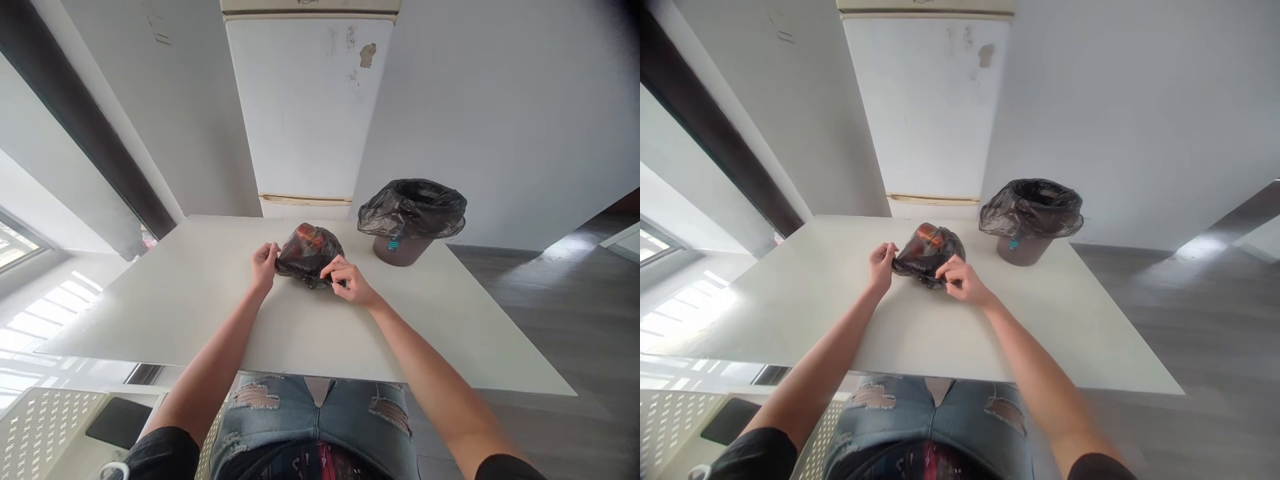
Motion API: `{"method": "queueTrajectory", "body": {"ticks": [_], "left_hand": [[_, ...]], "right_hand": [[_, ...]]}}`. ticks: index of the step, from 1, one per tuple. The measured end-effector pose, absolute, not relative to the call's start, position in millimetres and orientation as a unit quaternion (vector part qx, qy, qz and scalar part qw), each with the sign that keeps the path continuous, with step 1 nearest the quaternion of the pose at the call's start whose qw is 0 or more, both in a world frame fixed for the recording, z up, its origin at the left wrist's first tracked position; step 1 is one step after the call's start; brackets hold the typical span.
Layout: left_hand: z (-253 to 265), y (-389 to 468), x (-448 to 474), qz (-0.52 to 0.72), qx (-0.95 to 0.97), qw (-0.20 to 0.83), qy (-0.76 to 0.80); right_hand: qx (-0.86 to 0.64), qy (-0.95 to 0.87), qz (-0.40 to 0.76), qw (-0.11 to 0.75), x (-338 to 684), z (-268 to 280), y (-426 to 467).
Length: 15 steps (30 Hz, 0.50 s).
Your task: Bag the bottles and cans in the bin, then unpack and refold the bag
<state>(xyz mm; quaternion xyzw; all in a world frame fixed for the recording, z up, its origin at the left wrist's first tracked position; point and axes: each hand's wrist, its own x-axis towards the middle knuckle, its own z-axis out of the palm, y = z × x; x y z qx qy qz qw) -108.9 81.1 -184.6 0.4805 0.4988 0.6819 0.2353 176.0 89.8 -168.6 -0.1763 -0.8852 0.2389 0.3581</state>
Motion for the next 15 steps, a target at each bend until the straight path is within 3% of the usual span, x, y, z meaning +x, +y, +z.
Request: {"method": "queueTrajectory", "body": {"ticks": [4, 10, 15], "left_hand": [[-185, 81, -114, 0.679, 0.508, 0.219, 0.483], [-179, 78, -107, 0.579, 0.652, 0.235, 0.43], [-179, 80, -106, 0.566, 0.667, 0.2, 0.441]], "right_hand": [[-0.193, -0.879, 0.245, 0.362, 177, -170, 93], [-0.243, -0.904, 0.148, 0.319, 174, -171, 96], [-0.311, -0.88, 0.069, 0.353, 174, -178, 105]]}}
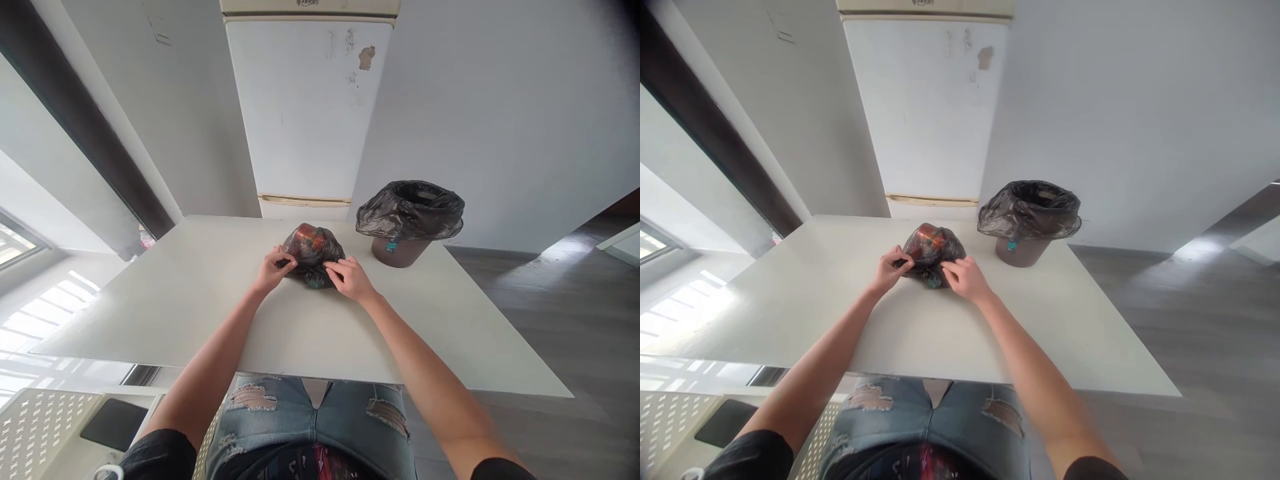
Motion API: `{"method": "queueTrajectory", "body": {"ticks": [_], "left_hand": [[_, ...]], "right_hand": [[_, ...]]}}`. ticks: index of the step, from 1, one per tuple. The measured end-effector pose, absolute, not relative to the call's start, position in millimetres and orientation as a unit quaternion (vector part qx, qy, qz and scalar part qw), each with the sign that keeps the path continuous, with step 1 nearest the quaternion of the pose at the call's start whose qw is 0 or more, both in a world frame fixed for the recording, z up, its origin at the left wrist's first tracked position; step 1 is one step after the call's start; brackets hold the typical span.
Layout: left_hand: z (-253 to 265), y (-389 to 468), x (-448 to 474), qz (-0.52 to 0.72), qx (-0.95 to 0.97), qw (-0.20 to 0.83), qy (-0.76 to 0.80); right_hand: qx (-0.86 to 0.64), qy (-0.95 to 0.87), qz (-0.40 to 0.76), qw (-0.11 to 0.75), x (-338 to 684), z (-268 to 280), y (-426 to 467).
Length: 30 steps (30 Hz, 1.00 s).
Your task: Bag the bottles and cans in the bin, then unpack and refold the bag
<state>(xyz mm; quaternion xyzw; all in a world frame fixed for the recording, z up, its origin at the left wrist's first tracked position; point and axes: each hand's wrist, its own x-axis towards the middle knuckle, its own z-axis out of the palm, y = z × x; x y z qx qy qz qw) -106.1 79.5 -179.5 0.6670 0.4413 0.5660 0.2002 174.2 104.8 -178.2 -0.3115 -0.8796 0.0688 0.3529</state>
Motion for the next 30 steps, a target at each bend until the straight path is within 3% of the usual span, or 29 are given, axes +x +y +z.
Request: {"method": "queueTrajectory", "body": {"ticks": [8, 14, 18, 21, 30], "left_hand": [[-181, 79, -109, 0.6, 0.623, 0.178, 0.469], [-181, 78, -111, 0.62, 0.608, 0.142, 0.475], [-183, 80, -105, 0.552, 0.703, 0.141, 0.426], [-185, 81, -101, 0.522, 0.739, 0.132, 0.405], [-180, 78, -106, 0.605, 0.653, 0.149, 0.431]], "right_hand": [[-0.353, -0.879, 0.074, 0.312, 174, -177, 107], [-0.386, -0.847, 0.114, 0.346, 175, -168, 103], [-0.365, -0.84, 0.141, 0.377, 175, -169, 103], [-0.335, -0.858, 0.106, 0.374, 174, -173, 104], [-0.338, -0.856, 0.07, 0.386, 173, -181, 111]]}}
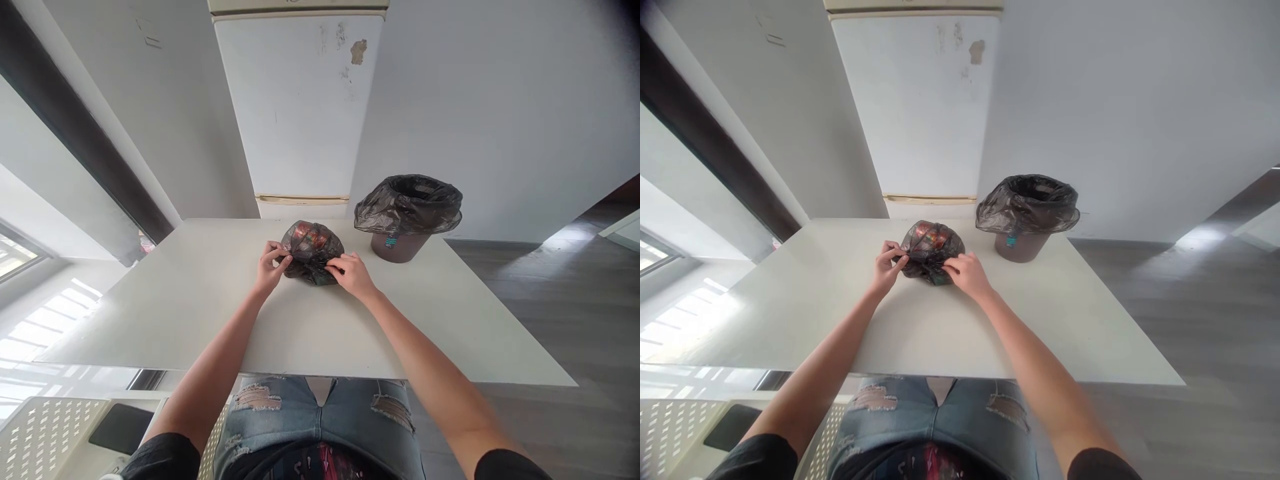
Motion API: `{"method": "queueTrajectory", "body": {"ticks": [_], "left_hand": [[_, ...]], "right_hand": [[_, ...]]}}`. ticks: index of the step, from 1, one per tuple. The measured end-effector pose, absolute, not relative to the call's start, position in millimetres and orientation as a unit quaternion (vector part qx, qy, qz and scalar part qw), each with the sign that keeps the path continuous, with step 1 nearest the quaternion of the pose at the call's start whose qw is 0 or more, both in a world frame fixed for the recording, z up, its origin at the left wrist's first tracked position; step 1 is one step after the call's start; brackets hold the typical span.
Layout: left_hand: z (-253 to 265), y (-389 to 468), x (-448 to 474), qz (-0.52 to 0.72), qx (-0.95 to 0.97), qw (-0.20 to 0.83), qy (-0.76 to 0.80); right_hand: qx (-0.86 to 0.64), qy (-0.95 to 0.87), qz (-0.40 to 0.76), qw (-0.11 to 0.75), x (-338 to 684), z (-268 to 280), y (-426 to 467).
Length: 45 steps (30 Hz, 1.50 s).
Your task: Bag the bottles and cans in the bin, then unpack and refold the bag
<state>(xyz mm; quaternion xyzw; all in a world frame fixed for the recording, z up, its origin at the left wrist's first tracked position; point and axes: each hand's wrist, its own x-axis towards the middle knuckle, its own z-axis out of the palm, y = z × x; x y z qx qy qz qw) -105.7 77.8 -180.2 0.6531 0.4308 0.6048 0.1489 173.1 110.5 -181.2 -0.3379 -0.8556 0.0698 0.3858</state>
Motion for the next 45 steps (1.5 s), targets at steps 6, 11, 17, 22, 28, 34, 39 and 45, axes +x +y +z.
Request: {"method": "queueTrajectory", "body": {"ticks": [6, 11, 17, 22, 28, 34, 39, 45], "left_hand": [[-178, 77, -105, 0.626, 0.625, 0.162, 0.438], [-182, 76, -103, 0.62, 0.622, 0.216, 0.426], [-179, 74, -99, 0.607, 0.647, 0.257, 0.384], [-176, 75, -99, 0.62, 0.642, 0.254, 0.371], [-178, 77, -103, 0.647, 0.611, 0.239, 0.389], [-181, 78, -104, 0.662, 0.581, 0.26, 0.396], [-182, 78, -101, 0.684, 0.529, 0.314, 0.392], [-178, 76, -99, 0.706, 0.474, 0.37, 0.374]], "right_hand": [[-0.379, -0.81, 0.07, 0.442, 174, -177, 108], [-0.366, -0.785, 0.023, 0.499, 174, -169, 99], [-0.319, -0.836, 0.0, 0.446, 164, -171, 96], [-0.352, -0.839, 0.029, 0.413, 165, -178, 104], [-0.4, -0.749, 0.102, 0.518, 171, -172, 106], [-0.447, -0.679, 0.162, 0.559, 174, -177, 111], [-0.422, -0.68, 0.083, 0.594, 174, -173, 104], [-0.214, -0.857, 0.025, 0.468, 169, -166, 92]]}}
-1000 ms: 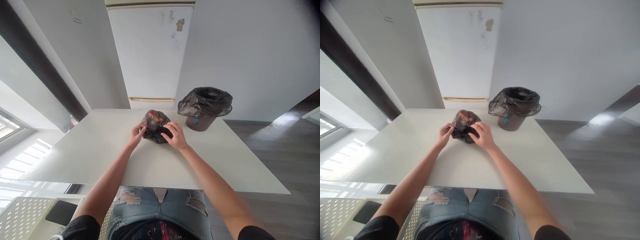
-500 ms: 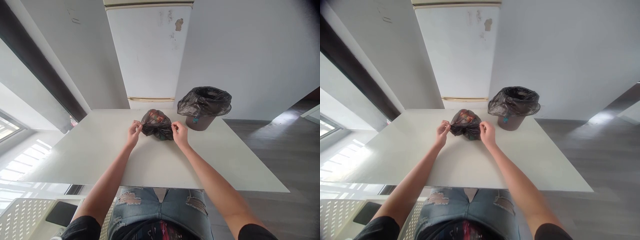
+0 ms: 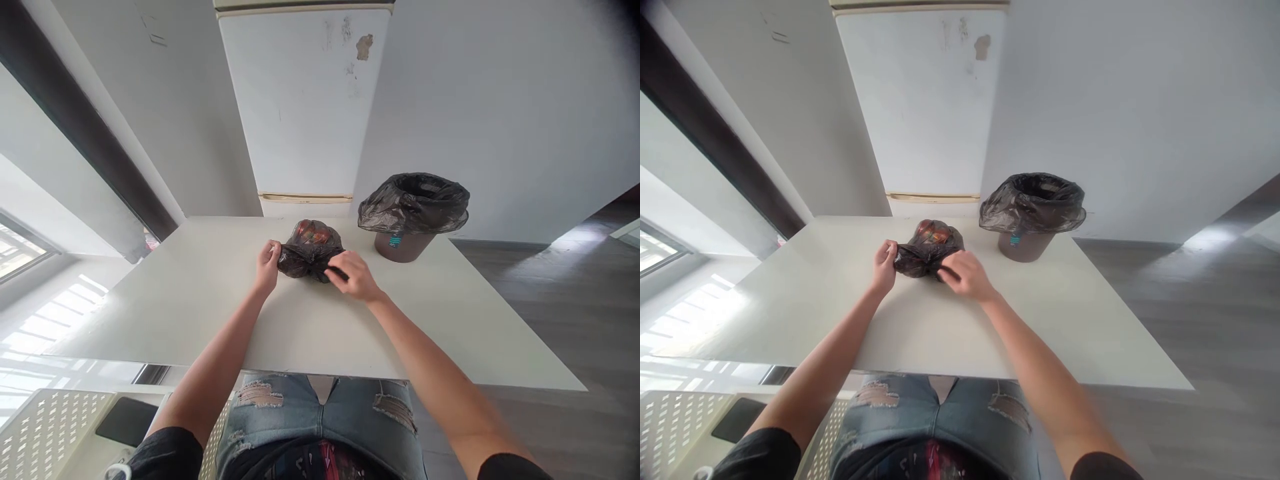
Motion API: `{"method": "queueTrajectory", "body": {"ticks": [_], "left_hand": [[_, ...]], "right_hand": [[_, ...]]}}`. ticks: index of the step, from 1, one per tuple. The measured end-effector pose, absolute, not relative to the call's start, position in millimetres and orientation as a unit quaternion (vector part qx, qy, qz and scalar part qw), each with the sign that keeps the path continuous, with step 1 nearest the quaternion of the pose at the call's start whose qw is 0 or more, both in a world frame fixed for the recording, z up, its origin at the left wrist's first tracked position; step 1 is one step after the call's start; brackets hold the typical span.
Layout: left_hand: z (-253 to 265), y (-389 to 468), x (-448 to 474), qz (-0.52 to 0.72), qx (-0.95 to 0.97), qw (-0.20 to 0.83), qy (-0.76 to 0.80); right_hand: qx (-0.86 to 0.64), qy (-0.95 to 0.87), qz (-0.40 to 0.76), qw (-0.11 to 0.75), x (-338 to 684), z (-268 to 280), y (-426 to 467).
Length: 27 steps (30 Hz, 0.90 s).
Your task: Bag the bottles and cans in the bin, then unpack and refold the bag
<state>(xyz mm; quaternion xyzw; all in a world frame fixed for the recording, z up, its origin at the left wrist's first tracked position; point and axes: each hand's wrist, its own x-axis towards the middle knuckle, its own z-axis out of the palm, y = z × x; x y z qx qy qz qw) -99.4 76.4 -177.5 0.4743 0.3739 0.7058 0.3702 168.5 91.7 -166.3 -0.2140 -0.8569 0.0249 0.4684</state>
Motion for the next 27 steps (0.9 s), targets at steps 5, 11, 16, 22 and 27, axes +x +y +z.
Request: {"method": "queueTrajectory", "body": {"ticks": [5, 11, 16, 22, 27], "left_hand": [[-176, 79, -104, 0.736, 0.422, 0.39, 0.359], [-181, 88, -115, 0.784, 0.354, 0.366, 0.355], [-190, 97, -125, 0.809, 0.311, 0.332, 0.372], [-193, 99, -127, 0.805, 0.304, 0.321, 0.395], [-189, 94, -125, 0.787, 0.325, 0.344, 0.397]], "right_hand": [[-0.183, -0.921, 0.07, 0.337, 163, -177, 96], [-0.151, -0.924, 0.117, 0.331, 177, -170, 95], [-0.224, -0.914, 0.144, 0.307, 181, -164, 91], [-0.223, -0.895, 0.216, 0.32, 185, -158, 93], [-0.097, -0.898, 0.381, 0.195, 185, -148, 90]]}}
